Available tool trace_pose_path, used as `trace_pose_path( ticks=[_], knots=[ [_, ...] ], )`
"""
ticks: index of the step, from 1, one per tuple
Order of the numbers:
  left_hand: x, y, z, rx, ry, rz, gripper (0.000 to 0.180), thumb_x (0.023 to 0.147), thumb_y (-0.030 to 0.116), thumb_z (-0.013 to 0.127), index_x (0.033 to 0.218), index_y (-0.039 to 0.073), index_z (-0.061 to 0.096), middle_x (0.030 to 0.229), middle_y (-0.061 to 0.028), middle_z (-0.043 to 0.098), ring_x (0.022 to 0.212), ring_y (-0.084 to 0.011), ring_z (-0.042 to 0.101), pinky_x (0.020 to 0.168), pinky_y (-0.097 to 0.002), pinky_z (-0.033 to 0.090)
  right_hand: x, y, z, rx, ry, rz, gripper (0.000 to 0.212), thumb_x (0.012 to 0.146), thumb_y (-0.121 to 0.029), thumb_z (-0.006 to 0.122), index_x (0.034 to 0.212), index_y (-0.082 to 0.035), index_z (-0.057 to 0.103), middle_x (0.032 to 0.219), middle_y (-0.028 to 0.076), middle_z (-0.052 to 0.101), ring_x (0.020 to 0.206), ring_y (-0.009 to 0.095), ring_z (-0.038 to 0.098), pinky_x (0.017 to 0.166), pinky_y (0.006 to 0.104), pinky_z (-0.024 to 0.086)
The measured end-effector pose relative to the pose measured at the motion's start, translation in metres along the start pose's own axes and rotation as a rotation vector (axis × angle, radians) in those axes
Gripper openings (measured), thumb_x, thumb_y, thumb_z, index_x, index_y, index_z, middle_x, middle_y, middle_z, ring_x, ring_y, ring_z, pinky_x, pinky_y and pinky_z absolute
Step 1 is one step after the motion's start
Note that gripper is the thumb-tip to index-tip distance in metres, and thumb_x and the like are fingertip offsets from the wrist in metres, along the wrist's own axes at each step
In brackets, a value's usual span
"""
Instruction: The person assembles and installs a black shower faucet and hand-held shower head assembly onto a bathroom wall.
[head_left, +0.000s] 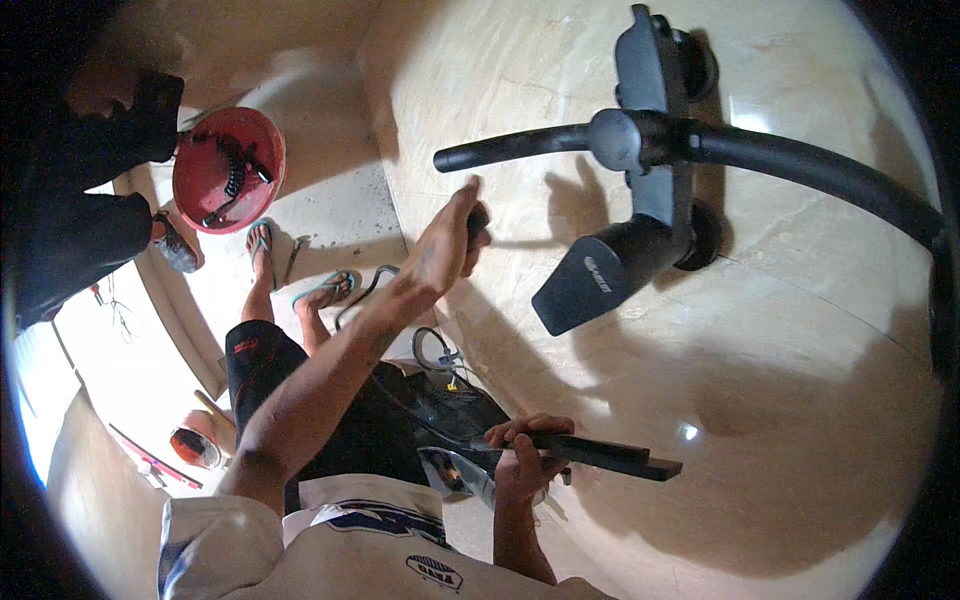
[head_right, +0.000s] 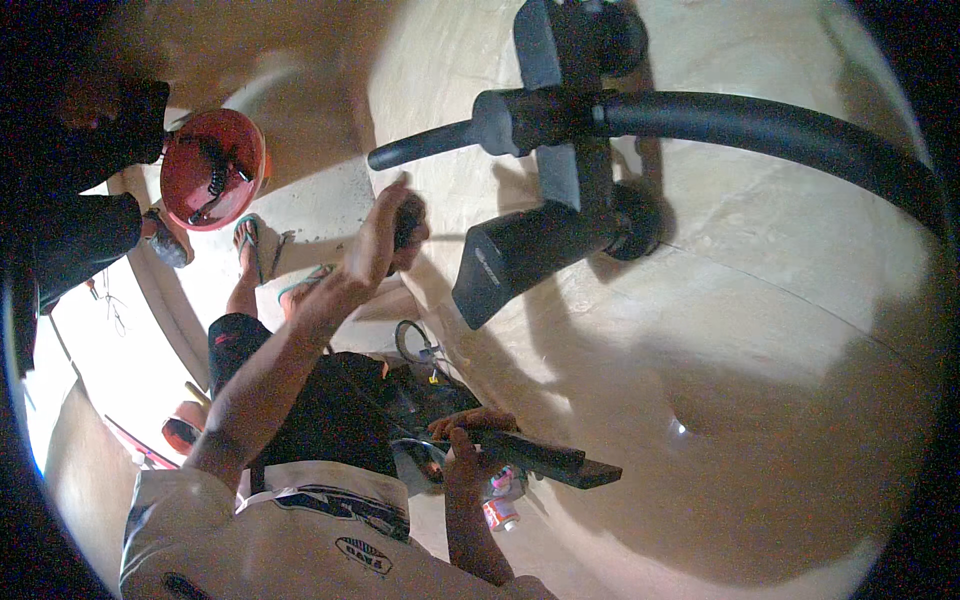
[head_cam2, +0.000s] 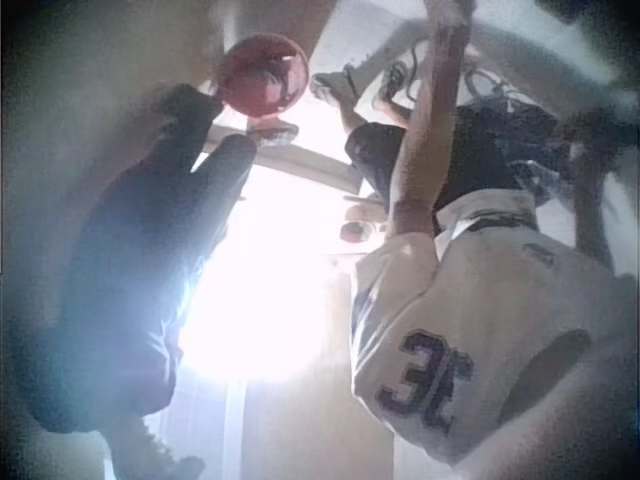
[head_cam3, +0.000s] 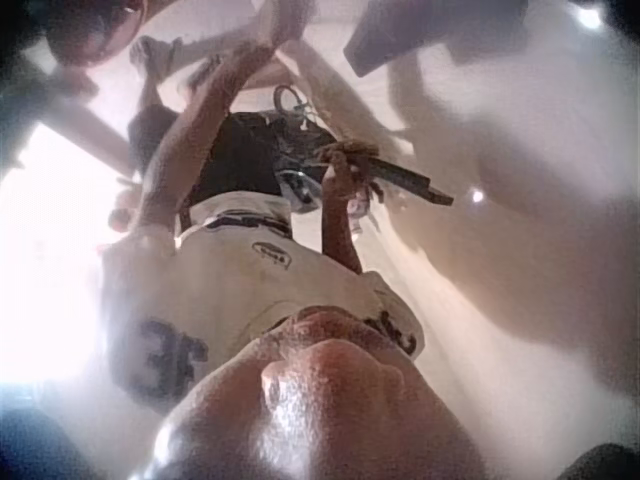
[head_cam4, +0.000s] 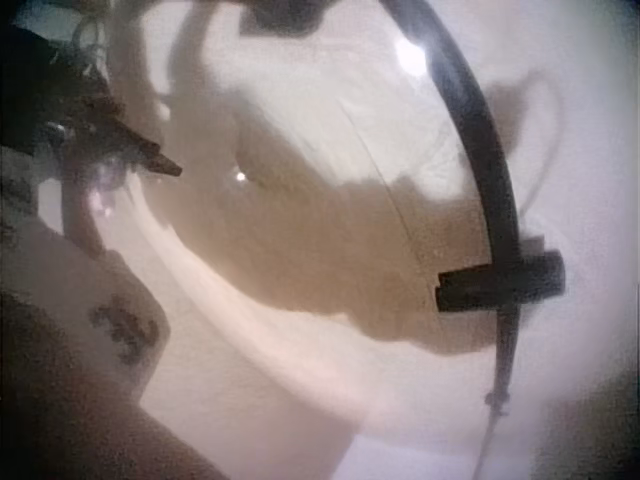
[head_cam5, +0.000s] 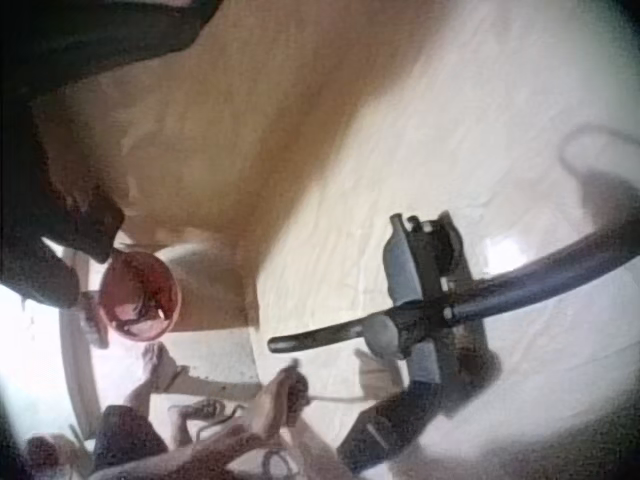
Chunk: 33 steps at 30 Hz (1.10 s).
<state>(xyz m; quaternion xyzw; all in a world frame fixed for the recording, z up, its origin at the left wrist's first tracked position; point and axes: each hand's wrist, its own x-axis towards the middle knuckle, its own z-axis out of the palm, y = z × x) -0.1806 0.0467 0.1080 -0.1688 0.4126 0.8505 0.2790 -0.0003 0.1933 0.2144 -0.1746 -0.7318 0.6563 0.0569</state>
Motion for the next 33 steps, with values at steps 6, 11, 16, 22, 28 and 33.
trace_pose_path(
  ticks=[6, 11, 16, 22, 28, 33],
  knots=[
    [0.012, 0.052, 0.052, -0.36, -0.338, 0.484, 0.03, 0.09, 0.031, 0.054, 0.101, 0.003, 0.052, 0.079, -0.004, 0.05, 0.065, -0.0108, 0.046, 0.062, -0.026, 0.043, -0.002, 0.015, -0.006, 0.113, 0.0, 0.103, 0.024, 0.069, -0.001, 0.055, 0.091, -0.003, 0.044, 0.063, 0.01, 0.049, 0.046, 0.021, 0.051, 0.049, 0.0367, 0.049],
    [0.022, 0.056, 0.061, -0.336, -0.302, 0.666, 0.02, 0.076, 0.012, 0.072, 0.089, 0.001, 0.061, 0.077, -0.0068, 0.063, 0.07, -0.0114, 0.059, 0.066, -0.0255, 0.048, -0.002, 0.015, -0.012, -0.038, 0.045, 0.109, 0.025, 0.069, -0.003, 0.054, 0.092, -0.004, 0.043, 0.063, 0.008, 0.046, 0.046, 0.02, 0.051, 0.05, 0.0376, 0.049],
    [0.019, 0.057, 0.067, -0.324, -0.172, 0.767, 0.017, 0.073, 0.01, 0.074, 0.085, 0.001, 0.067, 0.078, -0.0058, 0.066, 0.069, -0.0104, 0.06, 0.067, -0.0251, 0.049, -0.001, 0.026, -0.026, 0.026, 0.049, 0.072, 0.024, 0.07, -0.003, 0.053, 0.092, -0.003, 0.043, 0.066, 0.009, 0.048, 0.047, 0.021, 0.051, 0.05, 0.0377, 0.049],
    [0.012, 0.053, 0.073, -0.416, -0.204, 0.732, 0.02, 0.074, 0.003, 0.071, 0.093, -0.001, 0.065, 0.086, -0.0062, 0.066, 0.081, -0.0124, 0.061, 0.074, -0.0255, 0.05, 0.0, 0.018, -0.019, 0.001, 0.026, 0.096, 0.024, 0.069, -0.004, 0.052, 0.092, -0.003, 0.043, 0.068, 0.01, 0.048, 0.049, 0.021, 0.051, 0.05, 0.0381, 0.048],
    [0.012, 0.051, 0.079, -0.514, -0.184, 0.781, 0.02, 0.074, 0.003, 0.071, 0.092, -0.001, 0.063, 0.087, -0.0064, 0.065, 0.082, -0.0126, 0.061, 0.075, -0.0261, 0.05, 0.005, 0.015, -0.027, 0.0, 0.004, 0.079, 0.024, 0.069, -0.001, 0.052, 0.091, -0.003, 0.043, 0.068, 0.011, 0.048, 0.048, 0.022, 0.051, 0.051, 0.0386, 0.049],
    [0.015, 0.051, 0.074, -0.326, -0.203, 0.742, 0.021, 0.077, 0.007, 0.069, 0.096, 0.0, 0.065, 0.092, -0.005, 0.066, 0.087, -0.0113, 0.059, 0.081, -0.0271, 0.047, 0.008, 0.014, -0.029, 0.005, 0.017, 0.12, 0.024, 0.068, -0.001, 0.053, 0.09, -0.002, 0.043, 0.067, 0.011, 0.048, 0.048, 0.022, 0.051, 0.051, 0.0383, 0.049]
  ],
)
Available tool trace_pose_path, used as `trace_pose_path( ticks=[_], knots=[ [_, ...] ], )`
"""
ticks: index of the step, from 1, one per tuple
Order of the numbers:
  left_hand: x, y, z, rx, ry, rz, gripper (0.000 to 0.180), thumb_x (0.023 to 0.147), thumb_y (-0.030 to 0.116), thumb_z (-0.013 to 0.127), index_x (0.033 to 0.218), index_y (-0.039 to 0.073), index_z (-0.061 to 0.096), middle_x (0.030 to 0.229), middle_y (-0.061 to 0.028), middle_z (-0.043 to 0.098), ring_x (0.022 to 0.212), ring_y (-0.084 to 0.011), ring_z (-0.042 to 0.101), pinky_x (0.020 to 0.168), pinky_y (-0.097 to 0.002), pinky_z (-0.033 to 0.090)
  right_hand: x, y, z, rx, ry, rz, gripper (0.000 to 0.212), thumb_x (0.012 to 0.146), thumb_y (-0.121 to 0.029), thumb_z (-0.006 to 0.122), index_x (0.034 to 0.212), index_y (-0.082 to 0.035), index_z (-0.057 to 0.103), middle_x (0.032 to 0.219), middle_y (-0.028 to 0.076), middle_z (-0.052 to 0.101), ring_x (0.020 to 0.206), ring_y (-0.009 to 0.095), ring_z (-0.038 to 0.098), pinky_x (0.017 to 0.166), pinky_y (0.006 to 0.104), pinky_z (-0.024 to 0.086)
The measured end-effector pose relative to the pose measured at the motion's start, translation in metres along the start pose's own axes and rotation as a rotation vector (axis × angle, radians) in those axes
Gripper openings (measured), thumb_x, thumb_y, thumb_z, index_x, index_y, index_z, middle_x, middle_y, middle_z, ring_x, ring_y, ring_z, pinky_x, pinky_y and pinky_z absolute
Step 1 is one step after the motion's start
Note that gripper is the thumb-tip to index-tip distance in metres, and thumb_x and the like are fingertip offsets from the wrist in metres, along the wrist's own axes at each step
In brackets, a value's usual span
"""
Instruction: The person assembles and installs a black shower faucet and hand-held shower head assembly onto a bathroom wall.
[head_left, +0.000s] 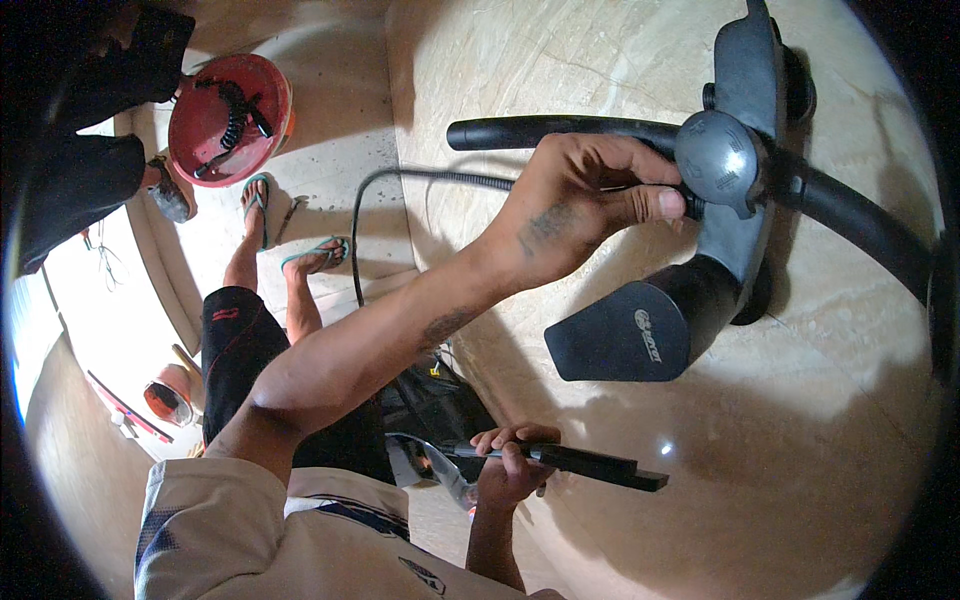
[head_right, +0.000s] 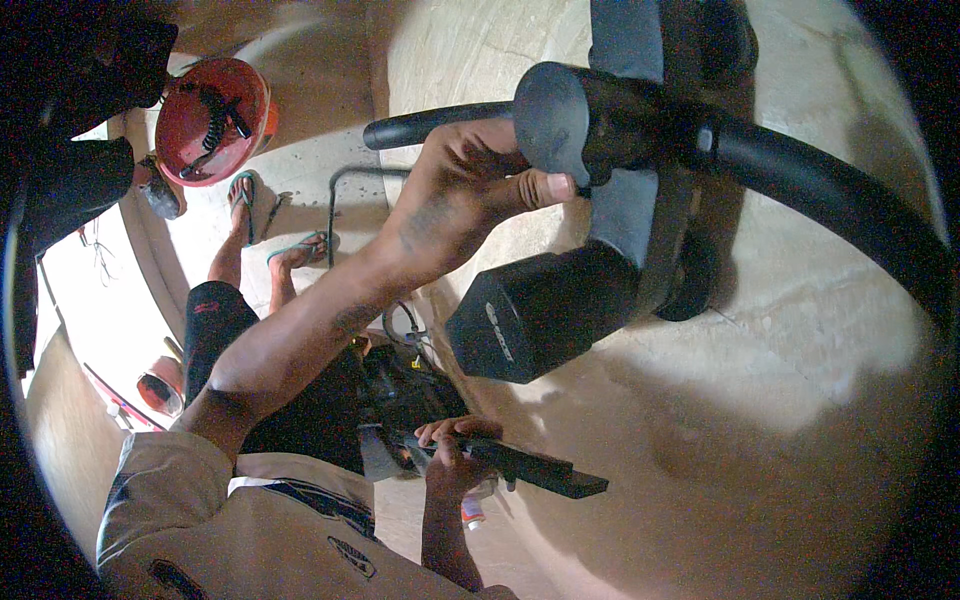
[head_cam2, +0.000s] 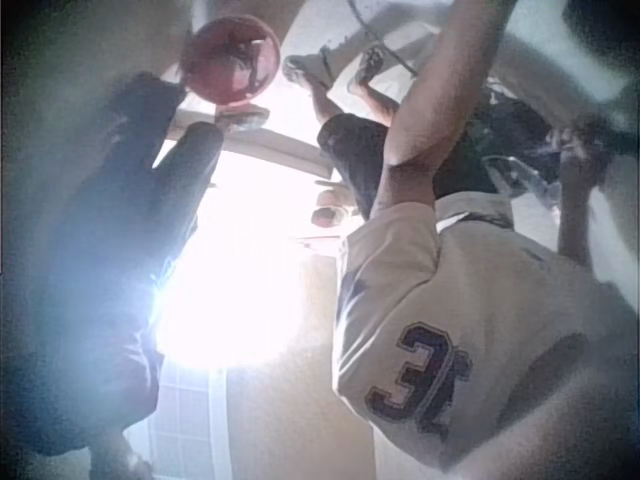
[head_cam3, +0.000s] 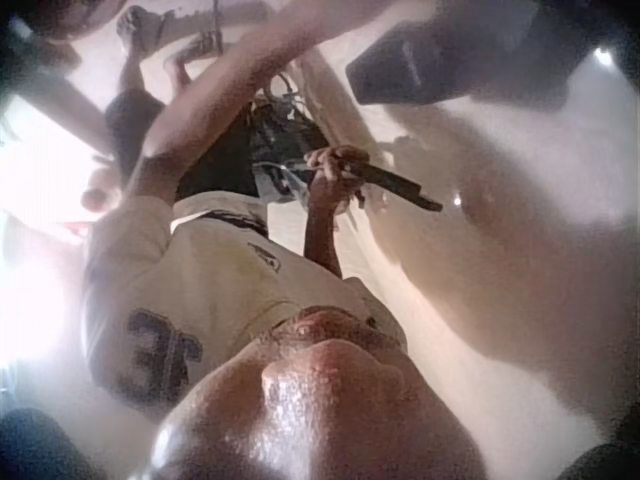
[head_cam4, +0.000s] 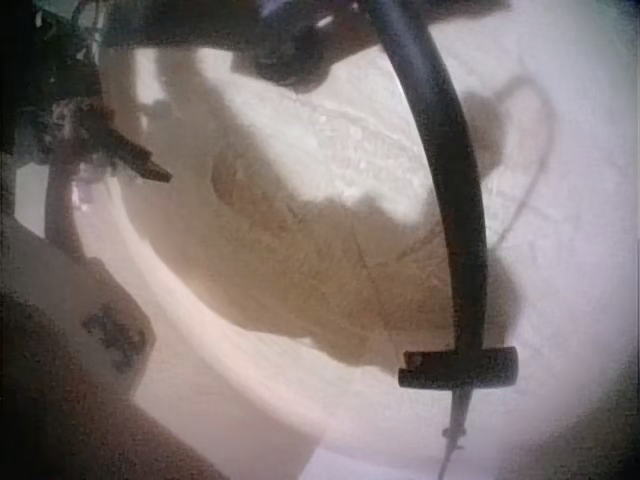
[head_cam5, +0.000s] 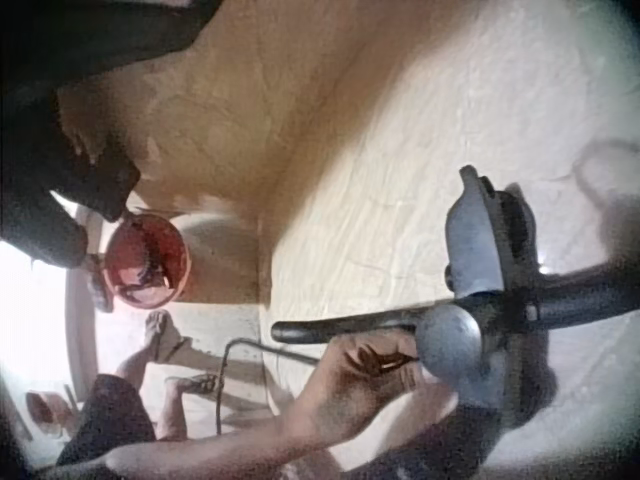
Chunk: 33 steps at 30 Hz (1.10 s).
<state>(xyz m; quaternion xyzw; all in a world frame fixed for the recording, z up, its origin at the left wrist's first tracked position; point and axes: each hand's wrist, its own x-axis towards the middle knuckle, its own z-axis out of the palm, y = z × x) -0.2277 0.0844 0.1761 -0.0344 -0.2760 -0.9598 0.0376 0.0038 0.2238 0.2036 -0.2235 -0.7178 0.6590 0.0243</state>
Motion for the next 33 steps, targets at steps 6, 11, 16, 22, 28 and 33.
trace_pose_path(
  ticks=[6, 11, 16, 22, 28, 33],
  knots=[
    [0.003, 0.002, 0.006, -0.024, 0.021, 0.017, 0.013, 0.077, 0.008, 0.069, 0.089, 0.003, 0.068, 0.084, -0.0055, 0.067, 0.079, -0.0117, 0.062, 0.073, -0.0267, 0.05, 0.003, 0.0, -0.001, -0.027, -0.009, 0.02, 0.022, 0.069, 0.0, 0.053, 0.089, -0.002, 0.043, 0.067, 0.011, 0.049, 0.048, 0.022, 0.052, 0.05, 0.0387, 0.049],
    [0.001, 0.006, 0.013, 0.026, 0.042, 0.054, 0.012, 0.078, 0.008, 0.068, 0.087, 0.002, 0.065, 0.083, -0.0061, 0.065, 0.079, -0.0125, 0.062, 0.073, -0.0273, 0.051, 0.006, 0.005, 0.002, -0.024, 0.009, 0.045, 0.022, 0.07, 0.003, 0.057, 0.088, -0.002, 0.045, 0.066, 0.011, 0.05, 0.05, 0.022, 0.053, 0.05, 0.0395, 0.049],
    [-0.001, 0.001, 0.017, 0.157, 0.027, 0.184, 0.01, 0.081, 0.006, 0.064, 0.085, 0.001, 0.057, 0.084, -0.005, 0.062, 0.081, -0.0113, 0.06, 0.074, -0.0265, 0.05, 0.033, 0.025, 0.017, -0.062, 0.171, -0.014, 0.018, 0.072, 0.005, 0.057, 0.085, -0.002, 0.047, 0.065, 0.011, 0.052, 0.052, 0.023, 0.054, 0.051, 0.0372, 0.049],
    [-0.002, -0.004, 0.013, 0.109, 0.043, 0.236, 0.016, 0.077, 0.002, 0.068, 0.083, 0.001, 0.053, 0.081, -0.0033, 0.06, 0.081, -0.0102, 0.059, 0.074, -0.0253, 0.049, 0.072, 0.021, 0.047, 0.034, 0.103, -0.218, 0.014, 0.072, 0.004, 0.056, 0.081, -0.002, 0.048, 0.065, 0.011, 0.053, 0.051, 0.022, 0.055, 0.052, 0.037, 0.05],
    [-0.002, -0.024, 0.009, 0.661, 0.197, 0.739, 0.024, 0.07, 0.003, 0.074, 0.091, 0.003, 0.062, 0.085, -0.0108, 0.066, 0.072, -0.0217, 0.066, 0.065, -0.0318, 0.053, 0.07, 0.024, 0.051, 0.1, 0.186, -0.093, 0.012, 0.071, 0.002, 0.055, 0.08, -0.002, 0.048, 0.064, 0.01, 0.053, 0.048, 0.023, 0.054, 0.049, 0.0381, 0.05],
    [0.005, -0.017, 0.012, 0.739, 0.273, 0.943, 0.027, 0.066, 0.006, 0.076, 0.09, 0.002, 0.063, 0.079, -0.0092, 0.066, 0.068, -0.0225, 0.065, 0.063, -0.0317, 0.05, 0.068, 0.04, 0.042, 0.057, 0.239, -0.109, 0.012, 0.072, 0.001, 0.056, 0.081, -0.002, 0.049, 0.064, 0.011, 0.052, 0.05, 0.024, 0.055, 0.052, 0.0384, 0.051]
  ],
)
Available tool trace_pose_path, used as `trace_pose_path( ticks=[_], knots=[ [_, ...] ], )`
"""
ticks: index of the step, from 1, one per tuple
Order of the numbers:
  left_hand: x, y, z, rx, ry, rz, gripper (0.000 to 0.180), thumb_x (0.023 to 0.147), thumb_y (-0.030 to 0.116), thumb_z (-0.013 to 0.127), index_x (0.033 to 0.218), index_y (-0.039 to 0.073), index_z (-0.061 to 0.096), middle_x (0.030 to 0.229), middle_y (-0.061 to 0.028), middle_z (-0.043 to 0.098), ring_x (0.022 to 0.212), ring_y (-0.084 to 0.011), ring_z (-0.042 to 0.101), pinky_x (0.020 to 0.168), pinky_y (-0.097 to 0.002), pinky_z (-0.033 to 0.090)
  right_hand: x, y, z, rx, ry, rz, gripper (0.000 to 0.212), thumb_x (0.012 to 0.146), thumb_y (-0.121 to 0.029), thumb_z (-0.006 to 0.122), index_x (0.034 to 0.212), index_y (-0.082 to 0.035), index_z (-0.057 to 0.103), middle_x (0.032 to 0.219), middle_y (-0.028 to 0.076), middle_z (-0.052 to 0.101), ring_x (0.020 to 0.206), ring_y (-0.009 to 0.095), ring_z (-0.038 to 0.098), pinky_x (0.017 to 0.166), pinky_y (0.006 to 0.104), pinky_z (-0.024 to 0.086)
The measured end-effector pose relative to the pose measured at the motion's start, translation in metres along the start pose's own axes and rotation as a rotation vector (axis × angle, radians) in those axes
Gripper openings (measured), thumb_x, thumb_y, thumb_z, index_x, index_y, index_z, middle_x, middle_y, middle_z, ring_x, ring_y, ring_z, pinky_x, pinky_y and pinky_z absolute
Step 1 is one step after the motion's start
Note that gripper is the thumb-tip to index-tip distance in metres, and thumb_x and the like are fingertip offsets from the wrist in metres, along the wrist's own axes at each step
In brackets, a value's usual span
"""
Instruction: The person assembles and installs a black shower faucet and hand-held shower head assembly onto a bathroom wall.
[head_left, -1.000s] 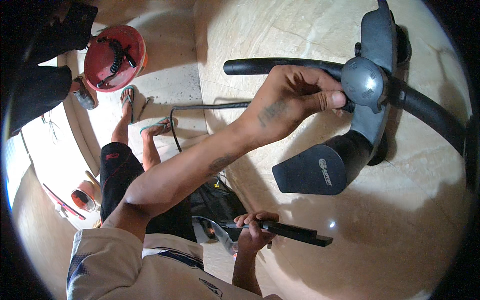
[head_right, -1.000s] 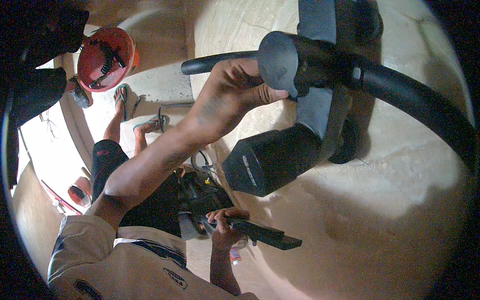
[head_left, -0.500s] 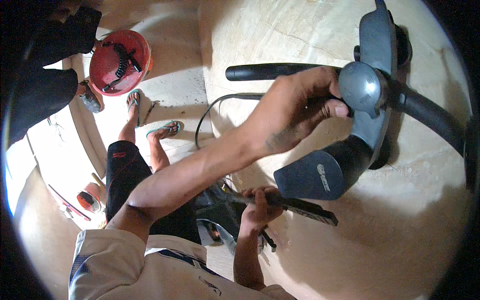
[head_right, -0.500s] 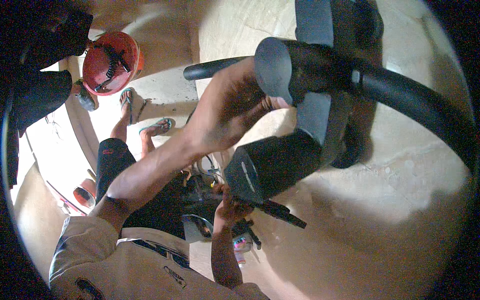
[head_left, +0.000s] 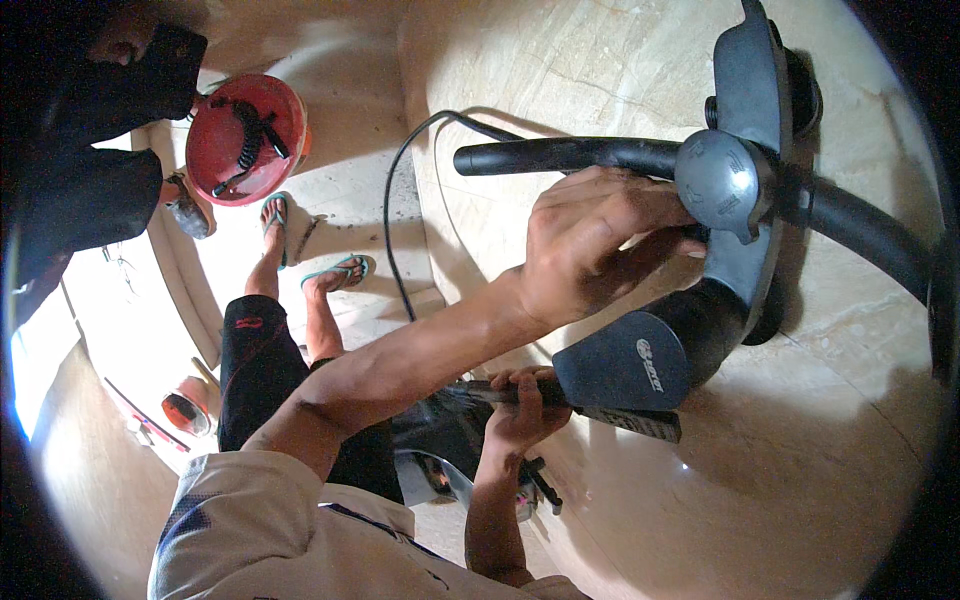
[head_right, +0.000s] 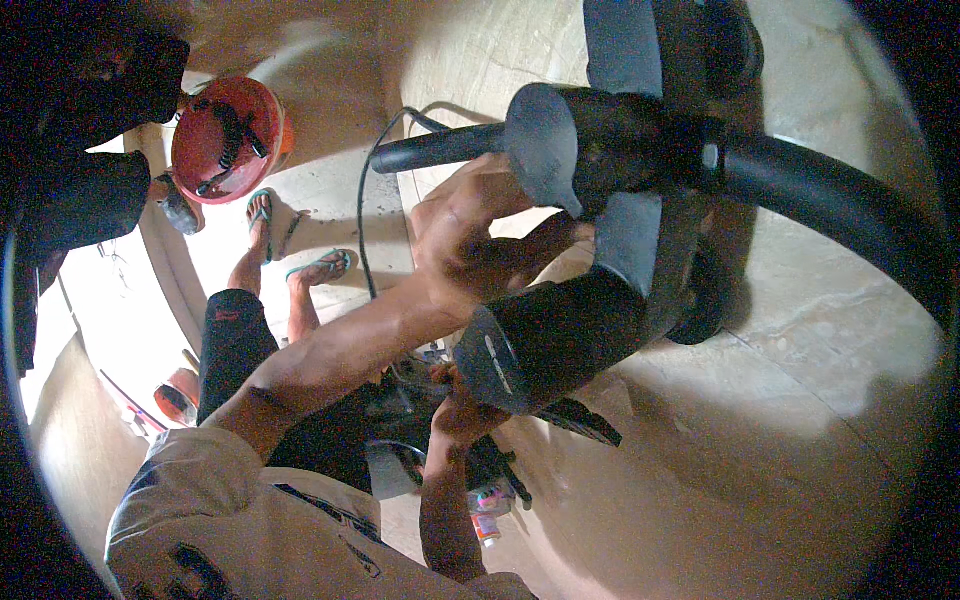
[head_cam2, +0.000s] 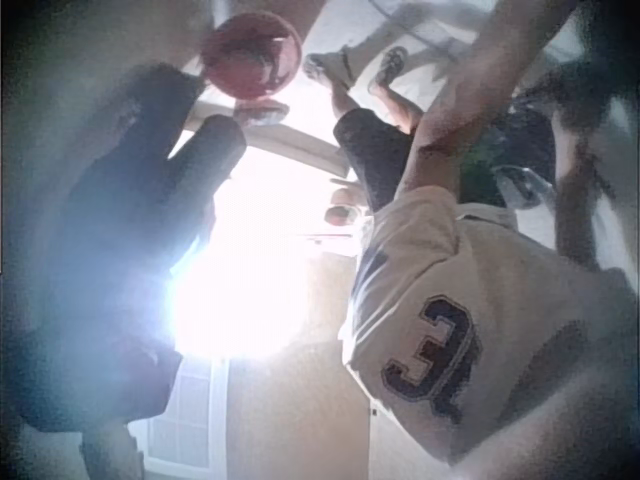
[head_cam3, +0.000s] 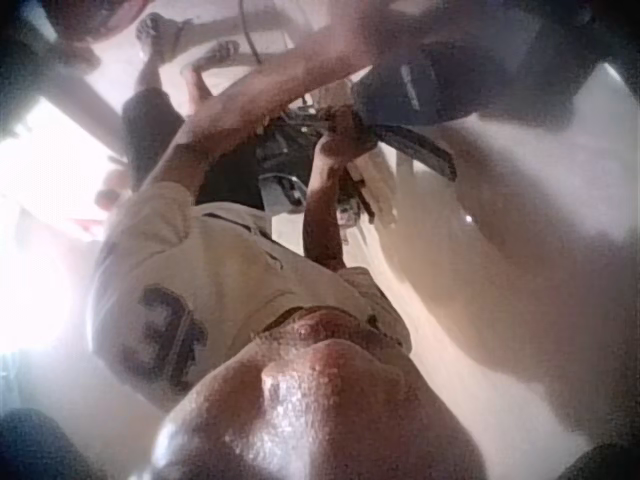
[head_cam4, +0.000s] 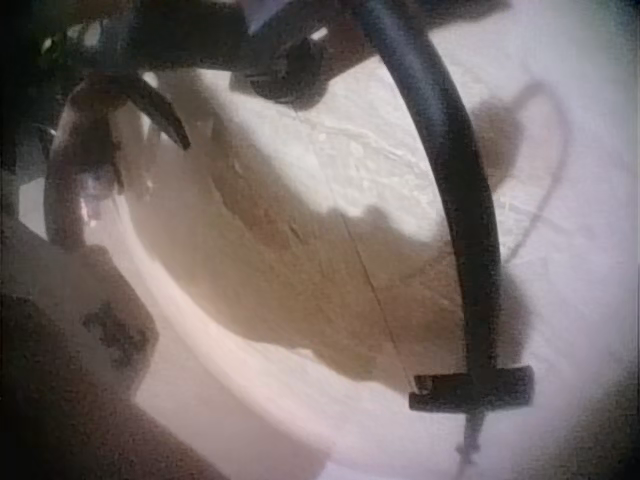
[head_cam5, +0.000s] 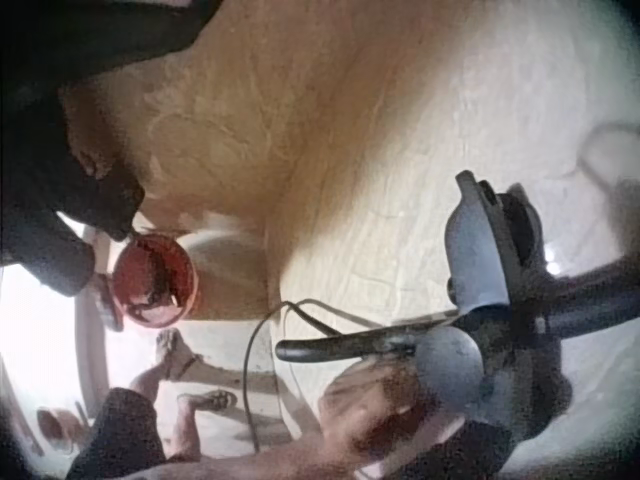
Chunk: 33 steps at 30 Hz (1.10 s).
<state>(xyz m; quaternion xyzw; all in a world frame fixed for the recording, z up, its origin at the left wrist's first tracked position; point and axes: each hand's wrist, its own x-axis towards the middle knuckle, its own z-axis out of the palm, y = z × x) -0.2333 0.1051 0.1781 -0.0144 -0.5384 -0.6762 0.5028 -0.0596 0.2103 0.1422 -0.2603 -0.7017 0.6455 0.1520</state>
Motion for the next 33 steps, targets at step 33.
trace_pose_path(
  ticks=[33],
  knots=[
    [0.009, 0.013, -0.038, -0.187, -0.493, -0.307, 0.028, 0.062, 0.002, 0.064, 0.09, 0.007, 0.068, 0.093, -0.0072, 0.056, 0.084, -0.023, 0.053, 0.072, -0.0332, 0.041, 0.115, -0.026, 0.026, 0.139, 0.082, -0.53, 0.02, 0.079, -0.019, 0.058, 0.084, -0.003, 0.048, 0.061, 0.01, 0.053, 0.047, 0.023, 0.054, 0.047, 0.037, 0.05]
  ],
)
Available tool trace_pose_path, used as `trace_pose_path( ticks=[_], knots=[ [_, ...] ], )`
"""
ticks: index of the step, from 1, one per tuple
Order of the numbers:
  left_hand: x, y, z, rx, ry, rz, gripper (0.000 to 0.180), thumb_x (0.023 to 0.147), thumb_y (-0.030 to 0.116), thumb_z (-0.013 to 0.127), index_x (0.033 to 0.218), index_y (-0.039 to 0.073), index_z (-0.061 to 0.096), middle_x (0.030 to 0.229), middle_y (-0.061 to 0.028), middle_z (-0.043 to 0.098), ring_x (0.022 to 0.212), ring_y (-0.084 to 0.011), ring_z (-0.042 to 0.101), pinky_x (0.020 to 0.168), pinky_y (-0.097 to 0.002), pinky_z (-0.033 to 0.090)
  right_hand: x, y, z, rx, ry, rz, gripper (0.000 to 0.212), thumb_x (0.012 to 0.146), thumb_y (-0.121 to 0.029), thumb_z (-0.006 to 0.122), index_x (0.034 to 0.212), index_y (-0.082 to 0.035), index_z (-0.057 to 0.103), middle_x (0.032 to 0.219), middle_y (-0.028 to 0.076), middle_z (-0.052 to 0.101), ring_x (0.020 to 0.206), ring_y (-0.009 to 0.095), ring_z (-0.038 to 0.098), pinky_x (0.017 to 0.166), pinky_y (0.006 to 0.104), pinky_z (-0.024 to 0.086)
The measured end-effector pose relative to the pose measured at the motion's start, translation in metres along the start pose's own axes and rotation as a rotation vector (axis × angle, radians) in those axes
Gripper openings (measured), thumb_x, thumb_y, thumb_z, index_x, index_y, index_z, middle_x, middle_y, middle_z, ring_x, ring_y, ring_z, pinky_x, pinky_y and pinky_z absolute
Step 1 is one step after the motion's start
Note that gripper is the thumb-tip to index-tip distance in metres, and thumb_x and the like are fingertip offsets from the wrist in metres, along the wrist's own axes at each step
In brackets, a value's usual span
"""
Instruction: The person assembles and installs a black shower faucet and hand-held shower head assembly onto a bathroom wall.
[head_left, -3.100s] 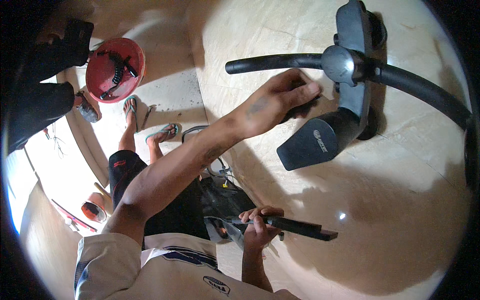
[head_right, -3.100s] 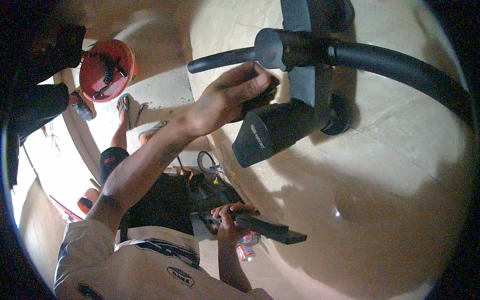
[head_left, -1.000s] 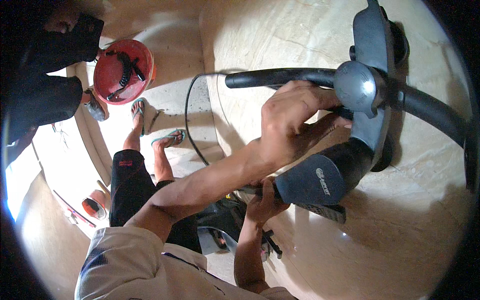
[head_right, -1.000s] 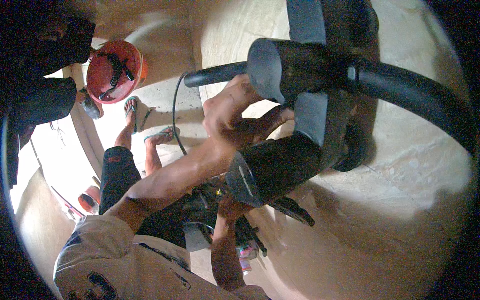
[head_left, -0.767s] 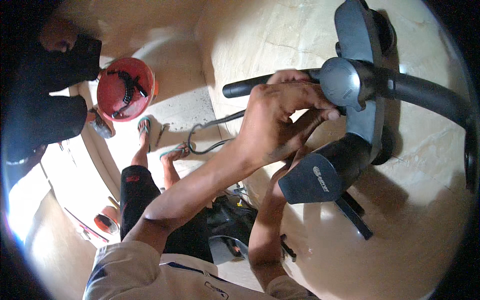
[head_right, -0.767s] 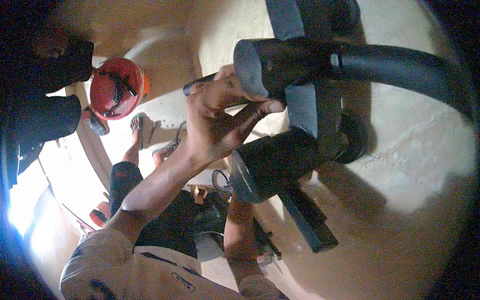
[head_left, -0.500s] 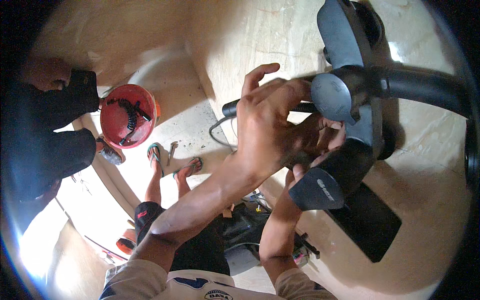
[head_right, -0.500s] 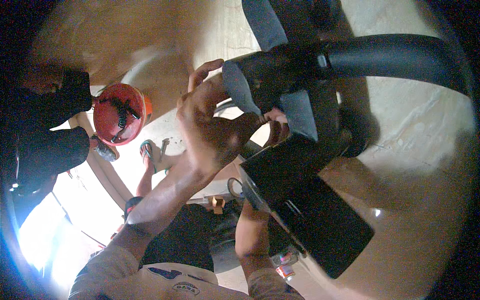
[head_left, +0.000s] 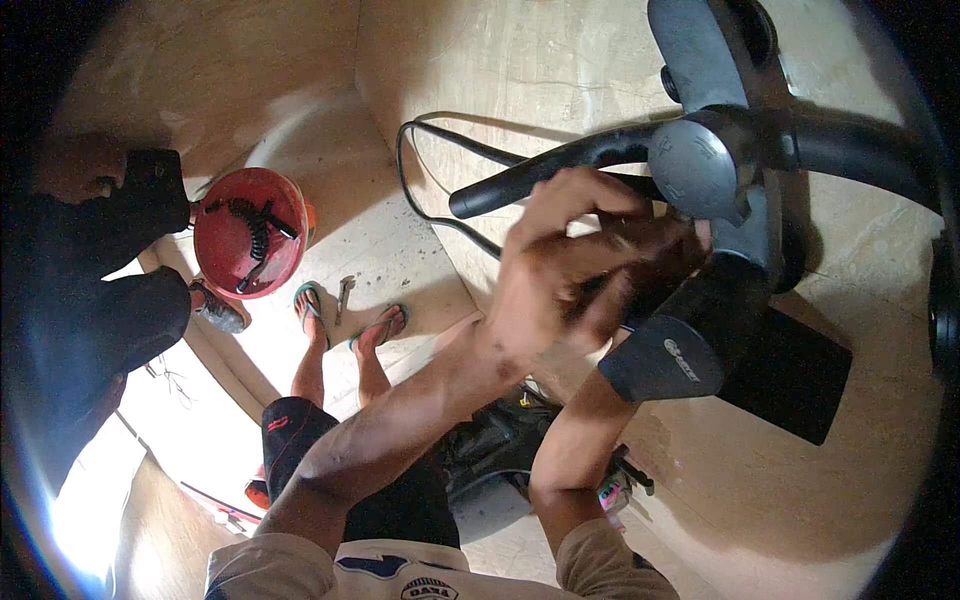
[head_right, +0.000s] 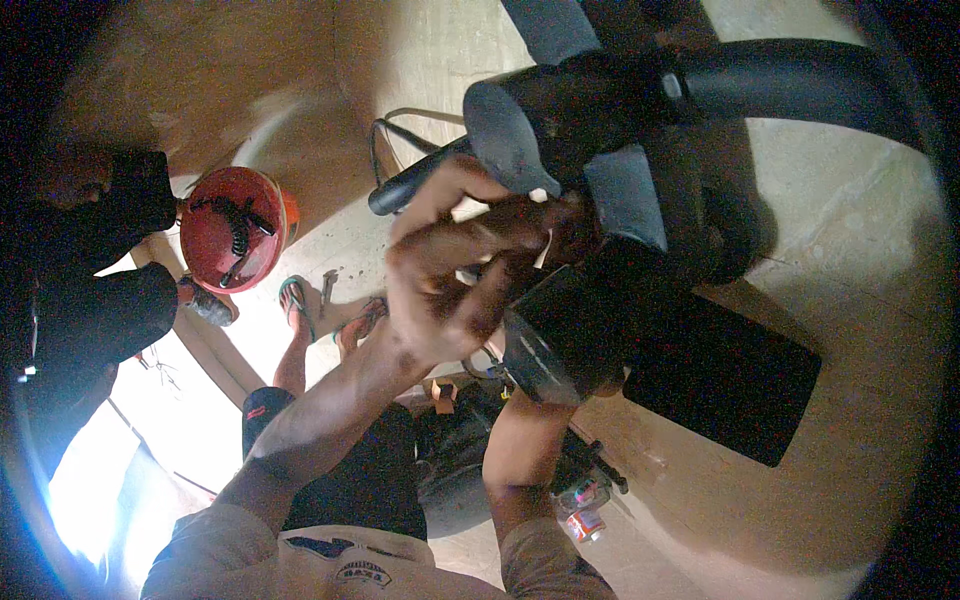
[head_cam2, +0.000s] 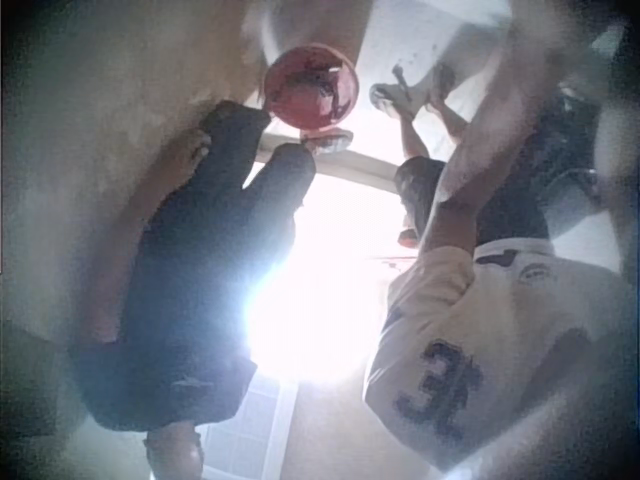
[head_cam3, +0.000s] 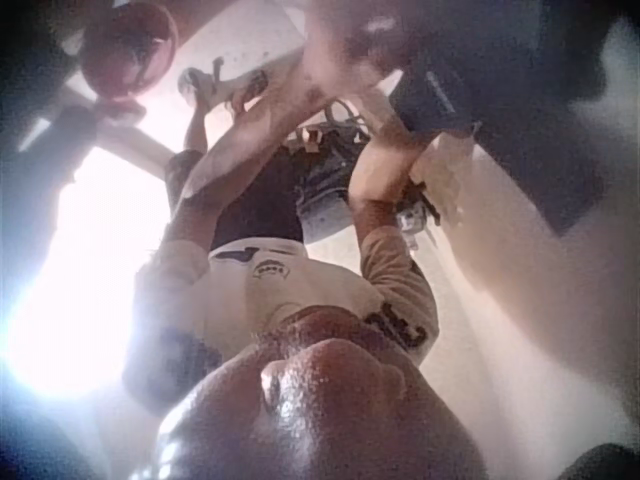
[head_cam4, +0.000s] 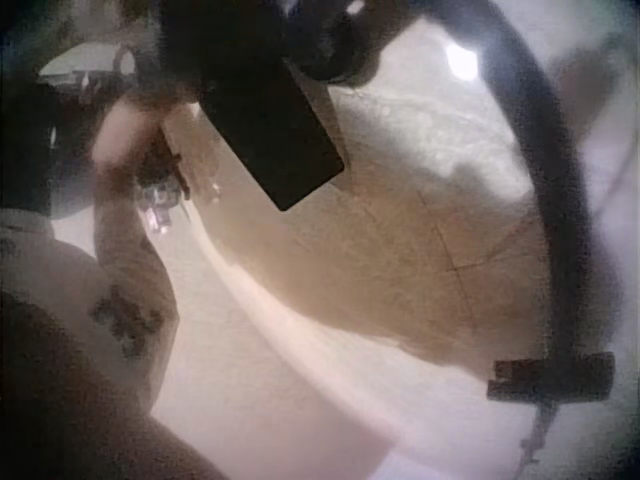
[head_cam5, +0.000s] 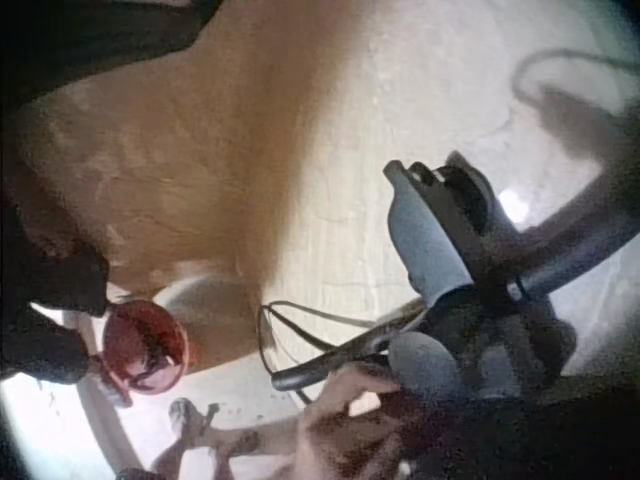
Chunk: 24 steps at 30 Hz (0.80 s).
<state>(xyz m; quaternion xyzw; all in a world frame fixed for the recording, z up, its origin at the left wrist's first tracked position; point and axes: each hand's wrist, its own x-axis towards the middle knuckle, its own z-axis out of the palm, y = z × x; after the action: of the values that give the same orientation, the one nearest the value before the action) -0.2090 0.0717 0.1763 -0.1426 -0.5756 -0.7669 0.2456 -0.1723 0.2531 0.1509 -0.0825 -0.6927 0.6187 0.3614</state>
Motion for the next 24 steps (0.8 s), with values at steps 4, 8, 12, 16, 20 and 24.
trace_pose_path(
  ticks=[4, 8, 12, 16, 20, 24],
  knots=[
    [0.007, -0.002, 0.0, 0.118, 0.052, 0.015, 0.029, 0.062, -0.001, 0.06, 0.09, -0.003, 0.064, 0.091, -0.0138, 0.052, 0.083, -0.025, 0.055, 0.075, -0.0335, 0.044, 0.0, 0.008, -0.005, -0.008, 0.0, 0.018, 0.022, 0.08, -0.022, 0.059, 0.084, -0.003, 0.047, 0.061, 0.01, 0.053, 0.046, 0.023, 0.054, 0.046, 0.0369, 0.05],
    [0.007, -0.005, 0.006, -0.014, 0.064, -0.005, 0.022, 0.06, -0.004, 0.06, 0.082, -0.005, 0.062, 0.093, -0.0125, 0.053, 0.084, -0.0245, 0.057, 0.074, -0.0338, 0.044, -0.005, 0.01, -0.003, -0.014, -0.005, 0.032, 0.024, 0.081, -0.024, 0.059, 0.085, -0.003, 0.047, 0.06, 0.01, 0.053, 0.046, 0.022, 0.054, 0.046, 0.0367, 0.05],
    [0.01, 0.004, 0.004, -0.109, 0.046, -0.076, 0.026, 0.062, -0.003, 0.059, 0.086, -0.002, 0.065, 0.094, -0.0114, 0.054, 0.086, -0.024, 0.057, 0.073, -0.0348, 0.043, -0.006, 0.003, -0.003, -0.016, -0.006, 0.033, 0.026, 0.082, -0.026, 0.059, 0.085, -0.003, 0.047, 0.06, 0.01, 0.053, 0.046, 0.022, 0.054, 0.045, 0.0365, 0.05],
    [0.008, 0.023, 0.002, 0.148, -0.182, 0.267, 0.031, 0.063, 0.002, 0.058, 0.093, 0.0, 0.067, 0.096, -0.0114, 0.055, 0.088, -0.0265, 0.056, 0.075, -0.0354, 0.043, -0.01, -0.01, -0.033, -0.049, 0.05, 0.047, 0.028, 0.083, -0.029, 0.059, 0.085, -0.004, 0.047, 0.059, 0.01, 0.053, 0.045, 0.022, 0.054, 0.045, 0.0364, 0.05],
    [0.009, 0.035, 0.009, 0.124, 0.072, -0.193, 0.03, 0.075, -0.002, 0.066, 0.104, -0.004, 0.055, 0.1, -0.0182, 0.052, 0.088, -0.0309, 0.056, 0.075, -0.0363, 0.046, -0.058, -0.011, -0.073, -0.203, 0.081, 0.101, 0.031, 0.084, -0.031, 0.06, 0.086, -0.004, 0.047, 0.059, 0.01, 0.053, 0.045, 0.022, 0.054, 0.044, 0.0362, 0.05],
    [0.007, 0.014, 0.016, 0.178, 0.073, -0.114, 0.029, 0.073, 0.0, 0.07, 0.097, -0.001, 0.054, 0.086, -0.016, 0.061, 0.077, -0.029, 0.06, 0.068, -0.0344, 0.048, -0.056, -0.099, -0.112, -0.257, 0.144, -0.027, 0.033, 0.085, -0.034, 0.06, 0.086, -0.004, 0.046, 0.059, 0.01, 0.053, 0.045, 0.022, 0.054, 0.043, 0.036, 0.05]
  ],
)
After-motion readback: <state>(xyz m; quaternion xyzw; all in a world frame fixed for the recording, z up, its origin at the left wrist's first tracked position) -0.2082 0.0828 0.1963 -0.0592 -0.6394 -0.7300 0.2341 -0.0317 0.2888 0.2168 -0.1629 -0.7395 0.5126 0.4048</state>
